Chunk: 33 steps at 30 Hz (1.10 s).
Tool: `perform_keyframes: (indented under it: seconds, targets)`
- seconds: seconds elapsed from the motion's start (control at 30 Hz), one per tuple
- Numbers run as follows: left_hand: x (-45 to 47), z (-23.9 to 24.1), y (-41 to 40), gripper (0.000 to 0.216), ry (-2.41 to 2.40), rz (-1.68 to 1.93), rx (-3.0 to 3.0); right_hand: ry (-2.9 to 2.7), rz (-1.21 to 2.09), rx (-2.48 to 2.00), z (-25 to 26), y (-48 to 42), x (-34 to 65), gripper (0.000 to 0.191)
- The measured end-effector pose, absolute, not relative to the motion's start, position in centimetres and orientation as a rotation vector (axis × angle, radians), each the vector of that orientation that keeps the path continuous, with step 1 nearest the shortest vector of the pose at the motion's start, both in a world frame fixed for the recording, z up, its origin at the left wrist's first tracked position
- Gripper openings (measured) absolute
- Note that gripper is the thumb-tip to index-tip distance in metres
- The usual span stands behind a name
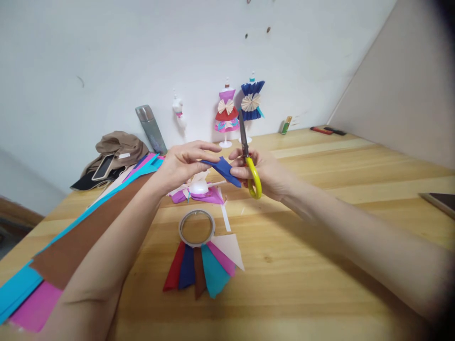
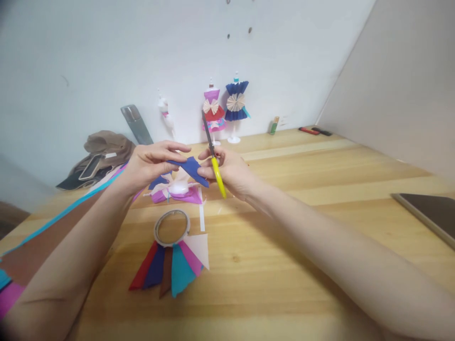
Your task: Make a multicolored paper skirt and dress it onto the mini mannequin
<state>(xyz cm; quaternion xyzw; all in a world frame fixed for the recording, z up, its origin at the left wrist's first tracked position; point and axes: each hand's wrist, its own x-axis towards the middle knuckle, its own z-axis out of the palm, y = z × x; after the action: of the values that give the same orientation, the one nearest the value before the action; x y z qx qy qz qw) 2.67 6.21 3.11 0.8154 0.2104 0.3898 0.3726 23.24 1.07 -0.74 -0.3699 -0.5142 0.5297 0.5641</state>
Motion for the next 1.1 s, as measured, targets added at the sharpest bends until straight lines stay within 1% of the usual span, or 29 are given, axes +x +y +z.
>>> perform_keyframes:
  seconds: [0.13, 0.17, 0.2, 0.27, 0.33, 0.47, 0.63, 0.77, 0.87, 1.0, 1.1]
  targets:
    - [3.0, 3.0, 6.4, 0.053, 0.737, 0.886, 1.798, -1.244, 1.015, -0.879, -0.8, 1.3, 23.1, 0.039]
    - [3.0, 3.0, 6.5, 0.057, 0.752, 0.820, 1.707, -1.246, 0.959, -0.888, -0.9, 1.4, 23.1, 0.038]
    - [3.1, 2.9, 6.5, 0.057, 0.737, 0.747, 1.627, -1.243, 0.905, -0.901, -0.9, 1.5, 23.1, 0.037]
    - [3.5, 2.8, 6.3, 0.048, 0.662, 0.613, 1.511, -1.235, 0.821, -0.922, -0.9, 1.6, 23.1, 0.035]
    - [4.0, 2.5, 5.8, 0.044, 0.640, 0.549, 1.461, -1.232, 0.768, -0.931, -1.0, 1.7, 23.1, 0.035]
    - [5.2, 1.4, 4.9, 0.048, 0.740, 0.674, 1.445, -1.273, 0.768, -0.929, -1.0, 1.4, 22.9, 0.038]
    - [5.7, 0.5, 5.1, 0.040, 0.744, 0.864, 1.405, -1.282, 0.848, -0.907, -0.6, 0.9, 22.8, 0.042]
    - [5.7, 0.7, 5.1, 0.031, 0.706, 0.872, 1.468, -1.275, 0.901, -0.888, -0.6, 0.8, 22.8, 0.048]
    - [5.7, 0.8, 4.9, 0.025, 0.705, 0.849, 1.540, -1.270, 0.859, -0.916, -0.7, 1.0, 22.9, 0.046]
    - [5.9, 0.5, 4.8, 0.030, 0.726, 0.798, 1.549, -1.253, 0.804, -0.946, -0.8, 1.3, 23.1, 0.039]
    - [5.9, 0.3, 5.1, 0.037, 0.733, 0.777, 1.504, -1.239, 0.815, -0.928, -0.8, 1.4, 23.2, 0.039]
